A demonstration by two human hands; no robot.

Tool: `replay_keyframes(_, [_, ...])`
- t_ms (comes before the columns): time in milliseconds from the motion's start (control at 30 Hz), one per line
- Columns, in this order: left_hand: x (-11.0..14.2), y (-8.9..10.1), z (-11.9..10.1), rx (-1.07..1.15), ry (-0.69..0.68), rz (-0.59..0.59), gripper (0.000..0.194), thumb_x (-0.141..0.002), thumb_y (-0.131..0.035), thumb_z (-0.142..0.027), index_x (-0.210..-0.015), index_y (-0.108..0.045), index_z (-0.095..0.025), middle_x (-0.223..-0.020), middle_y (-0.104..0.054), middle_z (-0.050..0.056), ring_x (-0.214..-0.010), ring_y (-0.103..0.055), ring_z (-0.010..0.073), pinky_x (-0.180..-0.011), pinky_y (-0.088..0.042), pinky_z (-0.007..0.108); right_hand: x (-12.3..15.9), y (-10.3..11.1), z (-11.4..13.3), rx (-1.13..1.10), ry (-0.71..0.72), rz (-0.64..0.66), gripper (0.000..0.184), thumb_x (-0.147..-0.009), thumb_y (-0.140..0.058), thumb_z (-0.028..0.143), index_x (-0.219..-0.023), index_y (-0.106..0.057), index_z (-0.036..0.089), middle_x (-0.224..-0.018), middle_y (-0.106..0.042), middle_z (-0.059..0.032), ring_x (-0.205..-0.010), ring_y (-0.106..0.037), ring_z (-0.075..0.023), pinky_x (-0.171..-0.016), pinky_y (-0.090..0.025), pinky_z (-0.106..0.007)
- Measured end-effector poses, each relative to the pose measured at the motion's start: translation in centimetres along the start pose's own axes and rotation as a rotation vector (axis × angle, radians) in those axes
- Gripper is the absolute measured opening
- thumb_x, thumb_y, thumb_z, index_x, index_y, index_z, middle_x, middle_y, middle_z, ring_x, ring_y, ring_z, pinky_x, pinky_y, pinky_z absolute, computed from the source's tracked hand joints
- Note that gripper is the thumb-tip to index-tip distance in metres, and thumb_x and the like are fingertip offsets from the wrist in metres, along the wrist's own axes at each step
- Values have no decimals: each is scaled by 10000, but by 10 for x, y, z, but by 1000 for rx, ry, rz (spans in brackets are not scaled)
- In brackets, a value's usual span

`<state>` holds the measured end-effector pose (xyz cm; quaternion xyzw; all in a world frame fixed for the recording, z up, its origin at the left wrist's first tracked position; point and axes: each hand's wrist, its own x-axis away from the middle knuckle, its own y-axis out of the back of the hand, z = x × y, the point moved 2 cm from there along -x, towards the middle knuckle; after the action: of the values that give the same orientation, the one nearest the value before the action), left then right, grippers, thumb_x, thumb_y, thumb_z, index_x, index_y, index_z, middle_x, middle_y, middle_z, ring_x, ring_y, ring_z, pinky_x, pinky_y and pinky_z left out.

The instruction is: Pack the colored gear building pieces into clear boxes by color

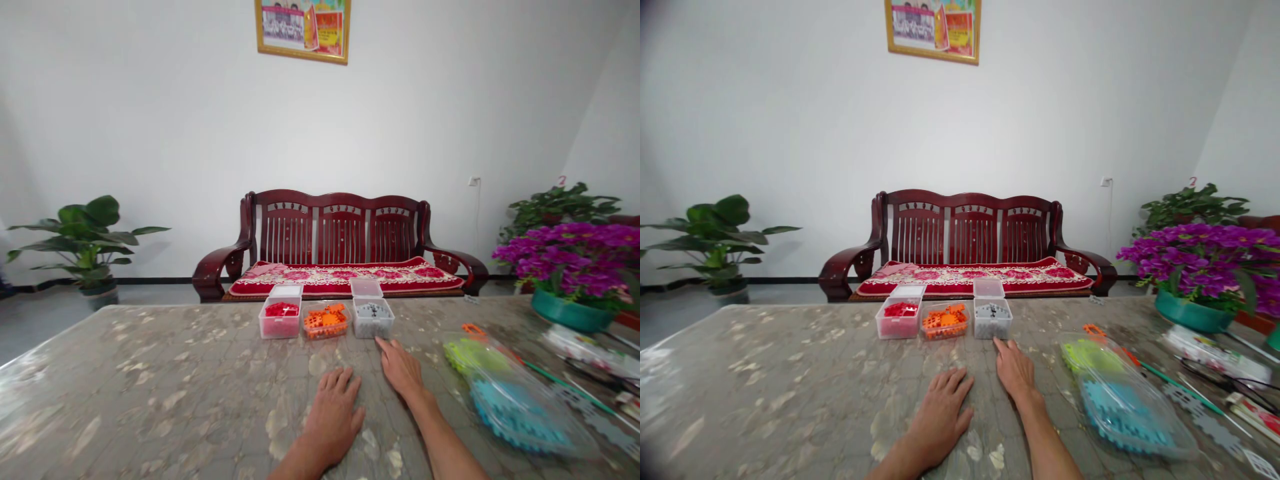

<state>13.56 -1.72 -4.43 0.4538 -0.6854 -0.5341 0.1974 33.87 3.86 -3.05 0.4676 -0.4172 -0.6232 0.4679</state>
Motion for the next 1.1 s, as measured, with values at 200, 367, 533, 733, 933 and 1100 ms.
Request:
replay_keyframes(200, [-3, -1, 6, 88, 66, -42, 507, -869, -549, -255, -1374, -593, -270, -1488, -534, 62, -1388, -451, 285, -1192, -330, 448, -1, -4, -6, -11, 14, -11, 432, -957, -392, 185, -1250, -689, 294, -1155, -680, -70, -991, -687, -214, -798, -483, -286])
replay_keyframes(367, [-9, 18, 50, -15, 256, -438, 569, -847, -528, -174, -1416, -523, -166, -1490, -504, 137, -1386, -446, 303, -1163, -360, 480, 0, -6, -10, -47, 8, -23, 399, -954, -411, 186, -1211, -703, 273, -1155, -690, -60, -1035, -682, -218, -808, -472, -281])
replay_keyframes(533, [-13, 65, 108, -287, 307, -771, 544, -879, -540, -157, -1419, -483, -131, -1477, -487, 190, -1381, -414, 370, -1130, -354, 560, 0, -6, -13, -77, 17, -18, 383, -950, -419, 196, -1199, -703, 261, -1161, -694, -60, -1050, -677, -225, -817, -474, -291])
replay_keyframes(733, [-24, 97, 144, -369, 206, -525, 351, -904, -596, -160, -1252, -635, -181, -1263, -630, 126, -1196, -561, 308, -1059, -435, 463, -2, -11, -17, -66, 15, -20, 400, -948, -394, 213, -1203, -699, 258, -1171, -695, -61, -1054, -678, -248, -807, -486, -315])
replay_keyframes(933, [-36, 117, 155, -336, 177, -465, 225, -902, -589, -141, -1090, -693, -210, -1116, -676, 103, -1048, -602, 290, -933, -477, 437, -3, -16, -20, -55, 27, -58, 398, -942, -400, 229, -1199, -702, 264, -1156, -700, -67, -1021, -685, -242, -786, -487, -311])
replay_keyframes(1100, [-25, 127, 151, -254, 84, -403, 132, -912, -576, -141, -911, -691, -207, -953, -694, 57, -931, -630, 241, -846, -500, 354, -4, -19, -25, -94, 51, -81, 386, -933, -411, 223, -1165, -719, 250, -1137, -705, -72, -1007, -682, -238, -798, -484, -314])
